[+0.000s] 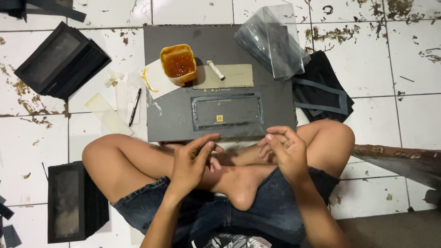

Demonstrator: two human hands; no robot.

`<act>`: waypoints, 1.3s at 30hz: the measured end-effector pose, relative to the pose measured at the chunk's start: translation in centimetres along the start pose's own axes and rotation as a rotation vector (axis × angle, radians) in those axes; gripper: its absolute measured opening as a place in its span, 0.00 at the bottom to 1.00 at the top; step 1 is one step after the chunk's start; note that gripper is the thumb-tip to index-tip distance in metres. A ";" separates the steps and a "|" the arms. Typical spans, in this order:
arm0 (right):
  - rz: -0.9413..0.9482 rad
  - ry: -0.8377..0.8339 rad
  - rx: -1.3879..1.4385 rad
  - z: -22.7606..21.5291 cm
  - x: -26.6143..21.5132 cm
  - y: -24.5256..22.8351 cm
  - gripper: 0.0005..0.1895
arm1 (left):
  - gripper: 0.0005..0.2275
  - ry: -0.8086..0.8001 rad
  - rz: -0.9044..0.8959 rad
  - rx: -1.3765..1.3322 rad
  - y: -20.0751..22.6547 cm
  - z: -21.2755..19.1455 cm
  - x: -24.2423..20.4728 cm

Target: The person sits on the floor and assembles rectangular frames by applying a white adhesive to a dark grey board using a small stick. They then place a clear plastic sheet over the adhesive and press it down to secure it. The person repeats this process for multiple frames, stacking the completed ones to the side.

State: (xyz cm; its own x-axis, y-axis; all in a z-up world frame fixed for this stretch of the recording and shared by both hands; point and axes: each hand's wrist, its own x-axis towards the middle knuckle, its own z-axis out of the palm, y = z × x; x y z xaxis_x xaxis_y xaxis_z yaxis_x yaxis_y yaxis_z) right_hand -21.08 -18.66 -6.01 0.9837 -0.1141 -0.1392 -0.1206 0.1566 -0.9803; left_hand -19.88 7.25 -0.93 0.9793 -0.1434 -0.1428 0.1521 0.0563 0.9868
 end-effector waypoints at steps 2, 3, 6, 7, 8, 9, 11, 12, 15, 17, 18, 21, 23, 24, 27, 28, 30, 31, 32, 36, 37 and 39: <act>0.003 0.014 -0.022 -0.6 1.6 0.4 0.13 | 0.12 0.034 -0.051 -0.006 -0.5 -0.3 0.9; 0.003 0.023 -0.047 -1.0 2.3 0.6 0.12 | 0.12 0.072 -0.098 -0.015 -0.7 -0.4 1.3; -0.070 0.064 -0.103 -2.6 4.9 0.7 0.11 | 0.13 0.138 -0.159 -0.075 -0.4 -0.4 2.9; -0.063 0.067 -0.102 -3.1 5.7 0.8 0.11 | 0.13 0.137 -0.165 -0.073 -0.5 -0.4 3.4; -0.119 0.091 -0.169 -3.5 6.4 1.0 0.10 | 0.13 0.148 -0.174 -0.063 -0.7 -0.4 3.9; -0.174 0.116 -0.237 -4.0 7.2 1.1 0.09 | 0.12 0.159 -0.182 -0.054 -0.8 -0.4 4.4; -0.228 0.158 -0.349 -4.1 8.0 1.0 0.07 | 0.12 0.160 -0.192 -0.072 -1.1 -0.2 5.4; -0.286 0.194 -0.459 -4.1 8.5 0.9 0.06 | 0.12 0.167 -0.195 -0.089 -1.2 -0.1 5.9; -0.414 0.210 -0.608 -3.0 9.0 0.0 0.06 | 0.12 0.181 -0.212 -0.104 -2.5 0.0 7.0; -0.463 0.193 -0.640 -2.8 9.1 0.2 0.05 | 0.12 0.188 -0.225 -0.110 -2.7 0.2 7.3; -0.516 0.174 -0.672 -2.7 9.2 0.3 0.05 | 0.12 0.197 -0.232 -0.116 -2.8 0.3 7.4; -0.567 0.137 -0.711 -2.6 9.6 0.4 0.05 | 0.12 0.204 -0.216 -0.112 -2.6 0.6 7.5; -0.567 0.133 -0.718 -2.7 9.7 0.5 0.05 | 0.12 0.208 -0.205 -0.112 -3.4 0.6 7.4; -0.570 0.127 -0.725 -2.7 9.8 0.5 0.05 | 0.12 0.213 -0.192 -0.114 -3.8 0.6 7.4; -0.579 0.115 -0.705 -2.7 9.9 0.5 0.05 | 0.12 0.222 -0.186 -0.111 -3.8 0.6 7.3; -0.579 0.113 -0.704 -2.6 9.8 0.4 0.05 | 0.12 0.224 -0.186 -0.111 -3.8 0.6 7.3; -0.574 0.113 -0.721 -2.4 9.8 0.2 0.05 | 0.12 0.233 -0.176 -0.105 -3.9 0.7 7.3; -0.574 0.112 -0.720 -2.4 9.8 0.3 0.05 | 0.12 0.234 -0.176 -0.104 -3.9 0.7 7.3; -0.572 0.113 -0.722 -2.5 9.8 0.3 0.05 | 0.12 0.229 -0.174 -0.098 -4.0 0.7 7.3; -0.563 0.111 -0.725 -2.6 9.8 0.2 0.05 | 0.12 0.226 -0.172 -0.091 -4.3 0.7 7.3; -0.563 0.111 -0.726 -2.6 9.8 0.3 0.05 | 0.12 0.225 -0.172 -0.092 -4.0 0.7 7.3; -0.568 0.110 -0.732 -2.6 9.8 0.4 0.05 | 0.12 0.225 -0.175 -0.062 -3.5 0.7 7.3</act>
State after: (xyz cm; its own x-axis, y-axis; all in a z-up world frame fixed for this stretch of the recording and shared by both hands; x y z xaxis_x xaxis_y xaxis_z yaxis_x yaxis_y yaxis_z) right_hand -11.87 -22.27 -8.17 0.9074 -0.0821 0.4123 0.2838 -0.6039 -0.7448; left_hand -13.33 5.29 -5.33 0.9414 0.0659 -0.3309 0.3226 0.1109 0.9400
